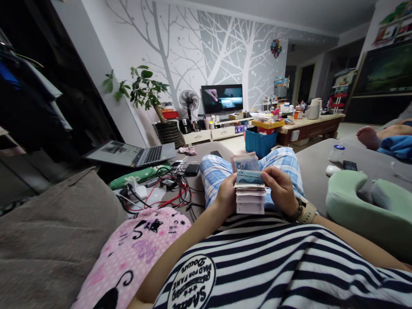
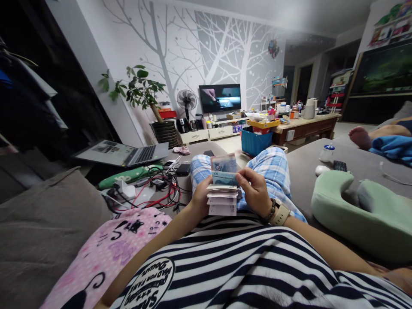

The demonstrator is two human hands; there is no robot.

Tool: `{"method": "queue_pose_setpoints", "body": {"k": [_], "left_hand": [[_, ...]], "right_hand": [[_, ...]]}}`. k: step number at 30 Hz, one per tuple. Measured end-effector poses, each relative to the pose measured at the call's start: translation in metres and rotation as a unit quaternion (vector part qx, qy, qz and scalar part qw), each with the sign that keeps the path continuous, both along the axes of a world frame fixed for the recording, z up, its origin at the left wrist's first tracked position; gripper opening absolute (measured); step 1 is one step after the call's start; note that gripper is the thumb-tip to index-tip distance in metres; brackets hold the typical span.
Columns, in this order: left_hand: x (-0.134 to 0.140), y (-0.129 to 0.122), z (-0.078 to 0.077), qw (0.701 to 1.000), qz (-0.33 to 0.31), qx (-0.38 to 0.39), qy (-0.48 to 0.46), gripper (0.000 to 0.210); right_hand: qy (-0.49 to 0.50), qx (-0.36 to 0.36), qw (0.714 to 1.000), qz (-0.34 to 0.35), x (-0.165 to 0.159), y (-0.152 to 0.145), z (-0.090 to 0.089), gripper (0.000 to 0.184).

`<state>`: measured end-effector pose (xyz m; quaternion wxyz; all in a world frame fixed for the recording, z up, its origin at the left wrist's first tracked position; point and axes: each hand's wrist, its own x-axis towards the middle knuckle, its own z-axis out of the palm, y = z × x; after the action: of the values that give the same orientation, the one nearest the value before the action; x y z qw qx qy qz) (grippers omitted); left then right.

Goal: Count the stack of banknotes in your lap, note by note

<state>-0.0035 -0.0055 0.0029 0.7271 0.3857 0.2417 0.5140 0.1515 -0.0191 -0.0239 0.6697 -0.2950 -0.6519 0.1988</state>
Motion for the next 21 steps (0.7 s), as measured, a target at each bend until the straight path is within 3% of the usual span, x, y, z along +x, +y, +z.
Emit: {"method": "queue_pose_setpoints", "body": {"k": [10,15,21], "left_hand": [[-0.0009,-0.0021,0.0009,1.000,0.012,0.000,0.011,0.024],[-0.0007,-0.0026,0.0041,0.998,-0.002,-0.056,-0.003,0.031],[0.0043,-0.0023,0.0080,0.995,0.033,-0.096,-0.009,0.030]], "right_hand": [[-0.009,-0.010,1.000,-0.007,0.0007,-0.0024,0.0003,0.028],[-0.018,0.006,1.000,0.001,0.0020,-0.0044,0.0011,0.032],[-0.064,0.003,0.997,0.052,0.0019,-0.0098,0.0073,0.045]]}}
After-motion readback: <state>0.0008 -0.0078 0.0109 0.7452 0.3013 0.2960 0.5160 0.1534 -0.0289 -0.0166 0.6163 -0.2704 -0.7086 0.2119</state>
